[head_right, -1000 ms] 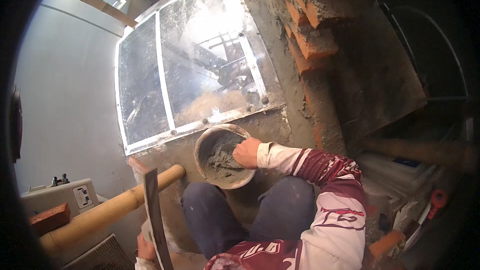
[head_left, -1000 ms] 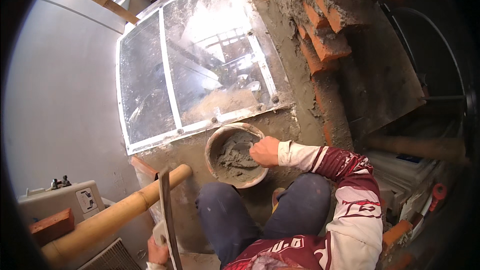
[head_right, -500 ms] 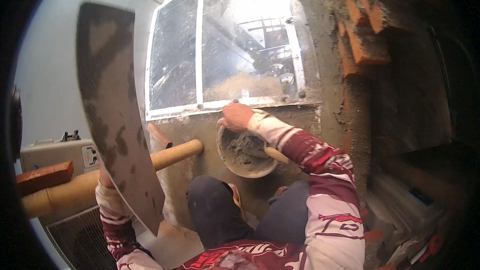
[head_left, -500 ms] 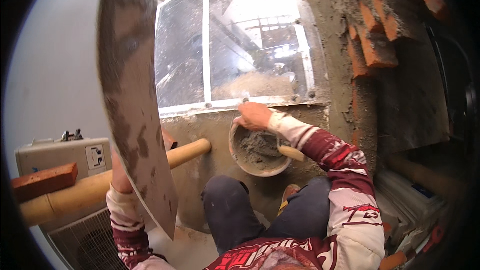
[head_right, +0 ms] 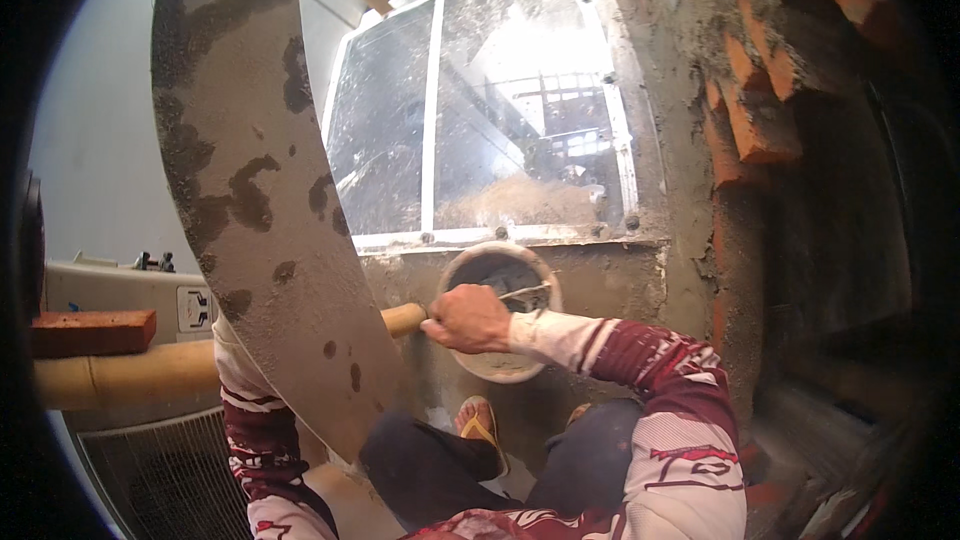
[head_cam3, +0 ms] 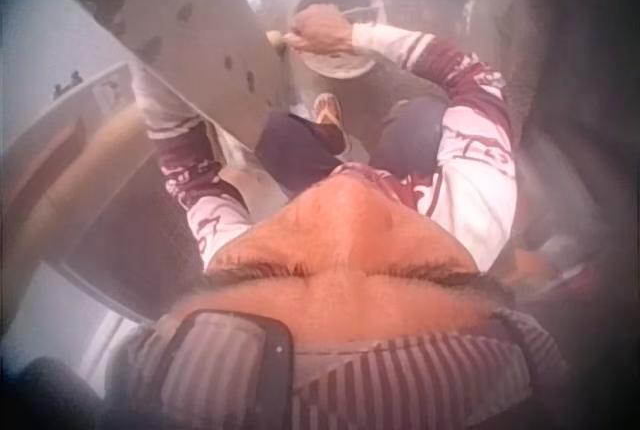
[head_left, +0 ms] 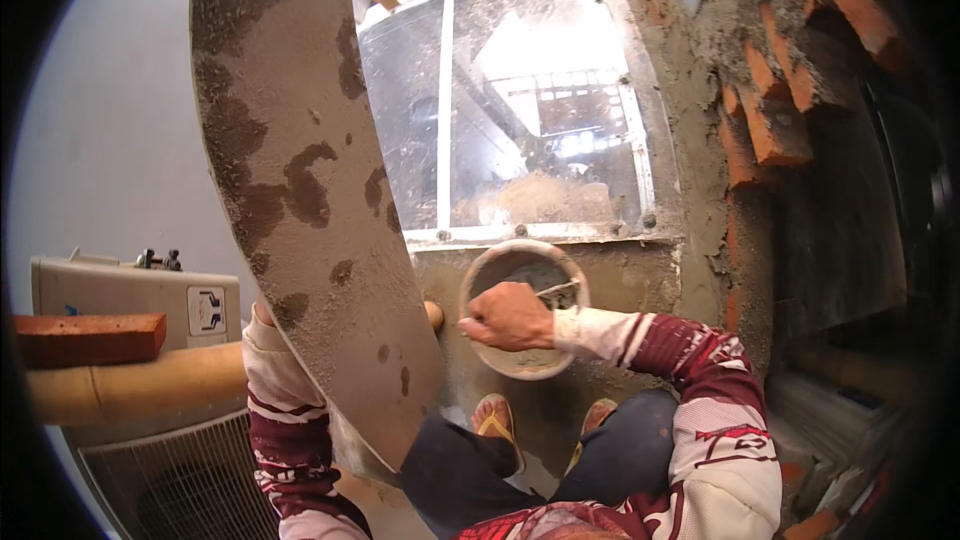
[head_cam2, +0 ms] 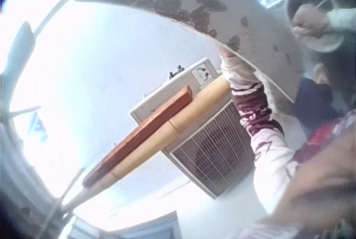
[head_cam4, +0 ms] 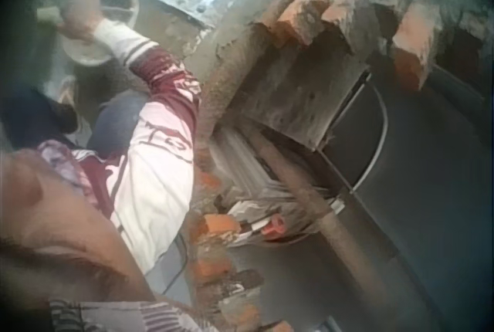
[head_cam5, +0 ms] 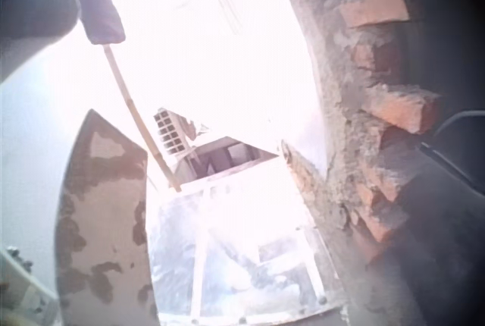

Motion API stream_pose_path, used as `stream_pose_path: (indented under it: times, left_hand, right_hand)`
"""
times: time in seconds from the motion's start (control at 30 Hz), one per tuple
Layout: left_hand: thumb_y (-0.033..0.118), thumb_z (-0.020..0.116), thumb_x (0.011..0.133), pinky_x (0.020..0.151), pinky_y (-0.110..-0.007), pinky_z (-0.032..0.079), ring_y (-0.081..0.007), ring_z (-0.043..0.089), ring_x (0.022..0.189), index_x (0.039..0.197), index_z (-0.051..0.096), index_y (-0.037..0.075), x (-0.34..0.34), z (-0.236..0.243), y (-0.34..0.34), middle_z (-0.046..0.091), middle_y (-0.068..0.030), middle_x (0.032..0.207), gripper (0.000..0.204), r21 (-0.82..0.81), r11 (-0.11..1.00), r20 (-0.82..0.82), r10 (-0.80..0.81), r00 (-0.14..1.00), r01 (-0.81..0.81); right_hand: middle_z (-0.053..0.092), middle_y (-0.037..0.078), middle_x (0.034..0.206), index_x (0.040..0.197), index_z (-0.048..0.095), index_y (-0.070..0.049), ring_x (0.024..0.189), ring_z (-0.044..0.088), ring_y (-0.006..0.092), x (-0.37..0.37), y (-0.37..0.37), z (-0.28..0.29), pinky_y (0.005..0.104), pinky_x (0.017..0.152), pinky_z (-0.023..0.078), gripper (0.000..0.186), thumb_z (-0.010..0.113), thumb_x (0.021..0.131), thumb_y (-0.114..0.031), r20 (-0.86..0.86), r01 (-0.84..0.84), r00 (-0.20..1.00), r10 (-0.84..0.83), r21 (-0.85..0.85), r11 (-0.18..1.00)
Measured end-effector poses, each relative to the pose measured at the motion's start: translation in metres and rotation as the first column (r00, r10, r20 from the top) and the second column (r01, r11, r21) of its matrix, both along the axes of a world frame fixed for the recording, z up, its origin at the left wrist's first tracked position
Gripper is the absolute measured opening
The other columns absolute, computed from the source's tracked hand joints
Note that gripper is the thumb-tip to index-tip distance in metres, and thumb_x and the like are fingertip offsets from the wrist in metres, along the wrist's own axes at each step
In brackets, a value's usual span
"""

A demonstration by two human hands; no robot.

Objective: The person scoops cement from a bucket with a trowel and applies it to a brick wall, smoothing the surface with a wooden float. The person repeatedly applies and smooths the cement along the wall near a window.

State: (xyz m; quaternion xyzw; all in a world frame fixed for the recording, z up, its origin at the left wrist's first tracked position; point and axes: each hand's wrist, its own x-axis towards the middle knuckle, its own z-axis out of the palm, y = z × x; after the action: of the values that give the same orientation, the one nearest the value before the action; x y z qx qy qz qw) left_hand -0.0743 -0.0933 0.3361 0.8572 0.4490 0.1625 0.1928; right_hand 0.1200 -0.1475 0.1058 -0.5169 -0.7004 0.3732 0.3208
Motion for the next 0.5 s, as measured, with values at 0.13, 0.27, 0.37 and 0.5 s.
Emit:
stream_pose_path:
  times: [0.13, 0.27, 0.37, 0.5]
  left_hand:
    - [0.028, 0.054, 0.1, 0.077, -0.031, 0.056, -0.023, 0.065, 0.099, 0.127, 0.053, -0.001, 0.003, -0.003, 0.004, 0.065, -0.0125, 0.117, 0.039, -0.31, 0.949, 0.286, 0.045, 0.957, 0.048]
    - [0.027, 0.067, 0.093, 0.08, -0.032, 0.055, -0.0221, 0.065, 0.098, 0.126, 0.052, -0.002, 0.006, -0.013, 0.001, 0.065, -0.0115, 0.115, 0.047, -0.029, 0.998, -0.01, -0.049, 0.999, 0.049]
    - [0.029, 0.067, 0.093, 0.078, -0.031, 0.055, -0.0216, 0.065, 0.095, 0.126, 0.052, -0.003, 0.009, -0.026, 0.012, 0.066, -0.0123, 0.113, 0.048, -0.459, 0.888, 0.366, 0.211, 0.907, -0.021]
    - [0.027, 0.068, 0.093, 0.077, -0.031, 0.055, -0.0215, 0.066, 0.095, 0.128, 0.051, -0.003, 0.014, -0.043, 0.021, 0.066, -0.0144, 0.113, 0.049, -0.436, 0.9, 0.362, 0.147, 0.921, 0.027]
  right_hand:
    - [0.065, 0.022, 0.067, 0.075, 0.069, -0.003, 0.068, 0.067, 0.0427, -0.025, 0.032, -0.005, 0.0495, 0.062, 0.054, 0.032, 0.064, 0.08, -0.034, 0.004, -0.145, 0.989, 0.145, 0.027, 0.989]
    - [0.068, 0.022, 0.081, 0.091, 0.069, -0.004, 0.076, 0.067, 0.0449, -0.049, 0.032, -0.026, 0.0477, 0.066, 0.055, 0.028, 0.067, 0.078, -0.028, -0.117, -0.232, 0.959, 0.258, 0.199, 0.952]
    - [0.068, 0.023, 0.099, 0.102, 0.066, -0.004, 0.09, 0.066, 0.0429, -0.054, 0.027, -0.044, 0.0463, 0.076, 0.054, 0.034, 0.068, 0.079, -0.029, -0.313, -0.217, 0.896, 0.314, 0.309, 0.926]
    - [0.068, 0.022, 0.101, 0.105, 0.066, -0.004, 0.092, 0.066, 0.0405, -0.038, 0.026, -0.052, 0.0451, 0.079, 0.053, 0.034, 0.067, 0.081, -0.028, -0.392, -0.232, 0.86, 0.327, 0.271, 0.934]
